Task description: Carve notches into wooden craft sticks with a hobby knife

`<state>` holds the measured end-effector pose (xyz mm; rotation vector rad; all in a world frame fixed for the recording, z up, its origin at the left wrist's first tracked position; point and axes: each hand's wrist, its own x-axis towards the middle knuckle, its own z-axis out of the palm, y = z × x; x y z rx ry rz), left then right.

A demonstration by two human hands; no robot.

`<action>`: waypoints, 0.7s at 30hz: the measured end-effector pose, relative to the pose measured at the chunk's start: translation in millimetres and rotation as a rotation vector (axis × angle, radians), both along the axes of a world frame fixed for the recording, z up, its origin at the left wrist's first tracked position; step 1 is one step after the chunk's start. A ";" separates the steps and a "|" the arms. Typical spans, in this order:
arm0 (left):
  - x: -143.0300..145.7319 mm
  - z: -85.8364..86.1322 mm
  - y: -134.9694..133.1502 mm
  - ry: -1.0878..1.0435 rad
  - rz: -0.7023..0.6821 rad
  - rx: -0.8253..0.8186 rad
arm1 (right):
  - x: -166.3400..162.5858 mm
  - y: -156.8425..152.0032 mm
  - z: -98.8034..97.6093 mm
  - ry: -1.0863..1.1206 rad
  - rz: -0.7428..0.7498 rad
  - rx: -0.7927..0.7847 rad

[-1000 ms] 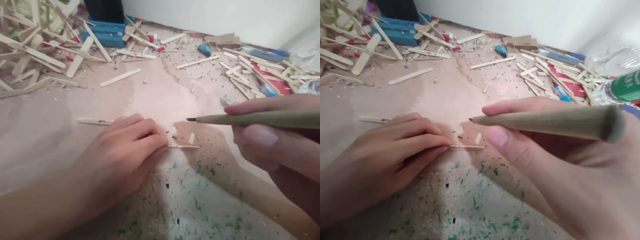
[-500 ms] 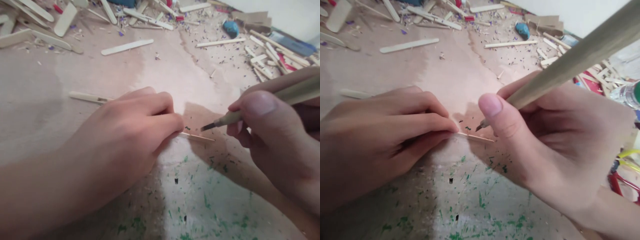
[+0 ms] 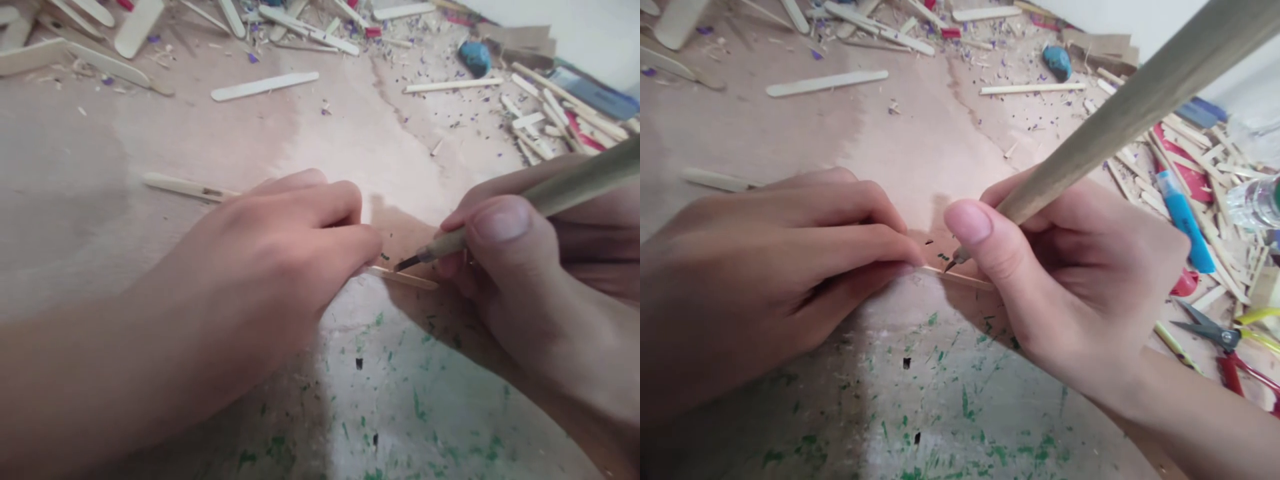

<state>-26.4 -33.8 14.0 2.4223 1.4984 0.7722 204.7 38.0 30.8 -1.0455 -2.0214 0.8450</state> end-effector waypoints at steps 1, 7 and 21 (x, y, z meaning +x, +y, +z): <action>-0.4 -0.3 -0.3 -0.005 -0.007 0.005 | -0.2 0.5 -0.3 -0.022 0.003 0.018; -2.0 1.7 -1.3 0.006 -0.022 -0.012 | 0.4 1.1 4.3 -0.093 0.070 0.031; -3.2 -0.7 1.9 -0.054 -0.060 -0.031 | -11.9 -4.8 18.6 -0.061 0.009 -0.171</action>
